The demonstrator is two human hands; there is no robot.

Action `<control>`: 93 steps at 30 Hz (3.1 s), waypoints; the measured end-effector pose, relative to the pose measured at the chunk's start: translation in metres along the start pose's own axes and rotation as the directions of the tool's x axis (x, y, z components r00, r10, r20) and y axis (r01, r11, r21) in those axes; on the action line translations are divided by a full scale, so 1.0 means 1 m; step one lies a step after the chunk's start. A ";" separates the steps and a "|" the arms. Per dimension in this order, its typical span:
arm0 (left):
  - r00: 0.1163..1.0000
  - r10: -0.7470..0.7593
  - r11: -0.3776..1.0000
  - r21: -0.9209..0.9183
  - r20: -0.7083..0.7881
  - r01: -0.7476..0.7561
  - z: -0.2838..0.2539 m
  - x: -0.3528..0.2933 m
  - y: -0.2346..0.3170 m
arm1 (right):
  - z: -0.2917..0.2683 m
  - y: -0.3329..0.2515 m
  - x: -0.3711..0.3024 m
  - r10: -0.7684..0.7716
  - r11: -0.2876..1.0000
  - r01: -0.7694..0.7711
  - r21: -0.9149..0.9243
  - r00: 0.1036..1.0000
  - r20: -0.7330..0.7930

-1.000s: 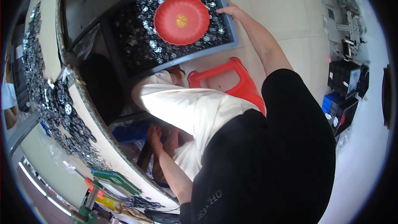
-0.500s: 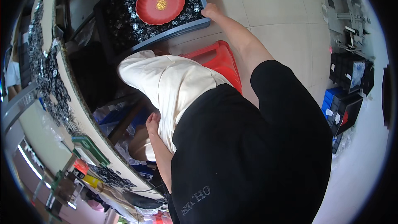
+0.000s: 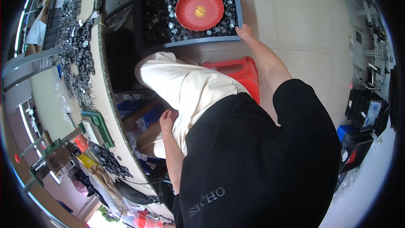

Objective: The person assembles wheel components by inserting metal pins through plastic wheels and metal brackets by hand, and then compresses the assembled parts using a small press machine.

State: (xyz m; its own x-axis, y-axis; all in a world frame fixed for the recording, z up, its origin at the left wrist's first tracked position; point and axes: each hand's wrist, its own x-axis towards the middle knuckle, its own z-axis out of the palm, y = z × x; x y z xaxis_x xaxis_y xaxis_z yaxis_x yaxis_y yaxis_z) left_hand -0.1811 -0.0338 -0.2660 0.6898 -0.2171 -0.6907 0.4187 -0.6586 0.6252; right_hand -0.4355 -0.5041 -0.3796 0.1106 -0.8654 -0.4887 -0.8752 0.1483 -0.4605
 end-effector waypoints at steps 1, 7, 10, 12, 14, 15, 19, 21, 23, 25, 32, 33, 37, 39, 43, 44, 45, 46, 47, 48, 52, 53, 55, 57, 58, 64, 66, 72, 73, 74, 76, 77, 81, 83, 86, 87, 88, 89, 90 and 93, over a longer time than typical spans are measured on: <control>1.000 -0.013 0.999 -0.050 -0.010 0.012 -0.003 -0.001 -0.004 | -0.001 -0.001 0.001 0.010 1.000 -0.010 0.000 0.998 0.057; 1.000 0.010 0.998 -0.063 0.004 -0.010 -0.008 -0.013 -0.018 | -0.011 -0.008 -0.003 0.010 0.999 -0.005 -0.045 0.994 0.107; 0.999 0.039 0.999 -0.007 0.022 -0.039 -0.005 -0.014 -0.023 | -0.017 -0.018 -0.008 0.017 1.000 -0.015 -0.020 0.994 0.110; 0.996 0.062 0.993 0.099 0.068 -0.068 -0.002 -0.018 -0.011 | -0.019 -0.012 -0.005 0.024 1.000 -0.024 0.007 0.994 0.105; 0.997 0.069 0.996 0.050 0.028 -0.071 -0.001 -0.021 -0.016 | -0.010 -0.006 0.013 0.068 0.997 -0.076 0.022 0.962 0.265; 0.996 0.085 0.996 -0.010 0.021 -0.085 -0.002 -0.019 -0.019 | -0.007 -0.009 0.018 0.062 0.997 -0.072 0.028 0.963 0.261; 0.999 0.048 0.994 0.097 -0.021 -0.046 -0.005 -0.023 -0.016 | 0.003 -0.003 0.043 0.087 0.992 -0.067 -0.103 0.977 0.197; 0.998 0.057 0.993 0.108 -0.037 -0.053 -0.004 -0.031 -0.011 | 0.006 -0.007 0.041 0.049 0.991 -0.027 -0.129 0.983 0.175; 0.997 0.053 0.995 0.088 -0.047 -0.049 -0.007 -0.030 -0.019 | 0.005 -0.006 0.035 -0.005 0.985 0.029 -0.171 0.990 0.142; 0.997 0.055 0.996 0.067 -0.054 -0.051 -0.010 -0.027 -0.026 | 0.009 0.001 0.037 -0.043 0.988 0.064 -0.141 0.988 0.146; 0.993 0.100 0.986 0.141 -0.057 -0.091 -0.015 -0.012 -0.052 | -0.001 0.005 0.017 -0.071 0.988 0.093 -0.121 0.981 0.178; 0.993 0.101 0.988 0.125 -0.064 -0.093 -0.014 -0.011 -0.053 | -0.004 0.005 0.018 -0.072 0.990 0.095 -0.108 0.976 0.203; 0.995 0.076 0.969 0.238 -0.068 -0.058 -0.010 -0.009 -0.051 | -0.052 -0.024 0.005 -0.033 0.957 0.131 -0.259 0.936 0.351; 0.996 0.035 0.986 0.164 -0.081 -0.021 -0.009 -0.005 -0.056 | -0.078 -0.047 -0.011 -0.168 0.986 0.162 0.046 0.910 0.379; 0.993 0.084 0.962 0.268 -0.082 -0.060 -0.023 0.019 -0.087 | -0.139 -0.125 -0.125 -0.753 0.231 -0.489 0.841 0.458 0.472; 0.994 0.086 0.963 0.261 -0.075 -0.064 -0.023 0.021 -0.088 | -0.147 -0.134 -0.145 -0.802 0.183 -0.497 0.848 0.424 0.422; 0.995 0.086 0.967 0.246 -0.058 -0.069 -0.022 0.023 -0.087 | -0.154 -0.141 -0.161 -0.798 0.187 -0.487 0.853 0.431 0.421; 0.995 0.087 0.971 0.229 -0.048 -0.074 -0.021 0.025 -0.084 | -0.158 -0.148 -0.173 -0.833 0.179 -0.514 0.839 0.374 0.407; 0.995 0.087 0.972 0.222 -0.042 -0.076 -0.019 0.026 -0.081 | -0.158 -0.153 -0.181 -0.864 0.174 -0.543 0.822 0.316 0.391; 0.996 0.073 0.972 0.227 -0.051 -0.060 -0.017 0.026 -0.078 | -0.157 -0.155 -0.184 -0.881 0.208 -0.515 0.832 0.271 0.388; 0.994 0.103 0.960 0.265 -0.044 -0.088 -0.010 0.024 -0.067 | -0.158 -0.169 -0.198 -0.884 0.254 -0.432 0.866 0.259 0.388; 0.995 0.097 0.962 0.261 -0.039 -0.084 -0.008 0.024 -0.066 | -0.158 -0.168 -0.196 -0.829 0.369 -0.260 0.892 0.341 0.443; 0.993 0.112 0.958 0.268 -0.026 -0.101 -0.005 0.023 -0.065 | -0.150 -0.166 -0.189 -0.763 0.492 -0.089 0.866 0.436 0.477; 0.994 0.108 0.956 0.277 -0.010 -0.101 -0.010 0.031 -0.077 | -0.118 -0.158 -0.175 -0.488 0.799 0.182 0.573 0.752 0.442; 0.994 0.109 0.965 0.243 -0.017 -0.102 -0.013 0.035 -0.086 | -0.091 -0.143 -0.162 -0.549 0.782 0.354 0.513 0.781 0.298; 0.998 0.056 0.974 0.222 -0.037 -0.047 -0.007 0.020 -0.080 | 0.032 0.004 -0.135 -0.284 0.868 0.437 -0.235 0.826 0.488; 0.996 0.058 0.979 0.198 -0.073 -0.042 -0.005 0.013 -0.082 | 0.048 0.032 -0.148 -0.180 0.814 0.255 -0.522 0.965 0.190; 0.996 0.055 0.982 0.186 -0.076 -0.040 0.021 -0.007 -0.058 | 0.067 0.104 -0.100 0.282 0.859 -0.508 0.064 0.573 0.769; 0.995 0.045 0.984 0.178 -0.090 -0.029 0.022 -0.009 -0.059 | 0.077 0.091 -0.103 0.268 0.872 -0.486 0.055 0.568 0.778; 0.993 0.049 0.966 0.258 -0.110 -0.019 0.023 -0.010 -0.056 | 0.080 0.074 -0.108 0.456 0.867 -0.485 -0.111 0.684 0.570; 0.989 0.086 0.961 0.273 -0.124 -0.049 0.025 -0.017 -0.043 | 0.079 0.053 -0.120 0.558 0.828 -0.493 -0.268 0.774 0.300; 0.987 0.104 0.956 0.287 -0.120 -0.066 0.029 -0.020 -0.026 | 0.069 0.053 -0.120 0.539 0.842 -0.513 -0.169 0.774 0.332; 0.976 0.160 0.974 0.186 -0.148 -0.131 0.019 -0.029 -0.001 | 0.051 0.080 -0.086 0.287 0.905 -0.414 0.097 0.764 0.578; 0.980 0.137 0.979 0.169 -0.142 -0.113 0.012 -0.030 0.007 | 0.044 0.089 -0.083 0.083 0.994 -0.103 0.034 0.925 0.371; 0.963 0.239 0.963 0.156 -0.127 -0.218 0.018 -0.014 -0.005 | 0.048 0.021 -0.056 -0.487 0.853 0.466 -0.236 0.873 -0.037; 0.967 0.225 0.969 0.130 -0.121 -0.210 0.018 -0.011 -0.011 | 0.040 -0.020 -0.061 -0.411 0.907 0.415 -0.063 0.909 0.072; 0.968 0.221 0.971 0.122 -0.119 -0.206 0.018 -0.015 -0.004 | 0.021 -0.062 -0.077 -0.332 0.943 0.320 0.092 0.923 0.194; 0.970 0.216 0.973 0.113 -0.113 -0.203 0.015 -0.021 0.003 | 0.002 -0.121 -0.110 -0.538 0.843 0.531 0.088 0.838 0.094; 0.965 0.228 0.971 0.100 -0.129 -0.216 0.016 -0.021 0.003 | -0.010 -0.165 -0.123 -0.600 0.797 0.594 0.107 0.799 0.034; 0.957 0.255 0.967 0.059 -0.136 -0.249 0.009 -0.033 0.016 | -0.038 -0.284 -0.158 -0.730 0.670 0.729 0.141 0.682 -0.057</control>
State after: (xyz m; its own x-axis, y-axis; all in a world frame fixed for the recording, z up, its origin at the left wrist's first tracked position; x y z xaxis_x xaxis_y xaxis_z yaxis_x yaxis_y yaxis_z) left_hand -0.2027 -0.0436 -0.2370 0.8473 -0.2778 -0.4526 0.1981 -0.6253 0.7548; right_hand -0.2227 -0.4282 -0.1436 0.6870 -0.7252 0.0450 -0.4393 -0.4639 -0.7693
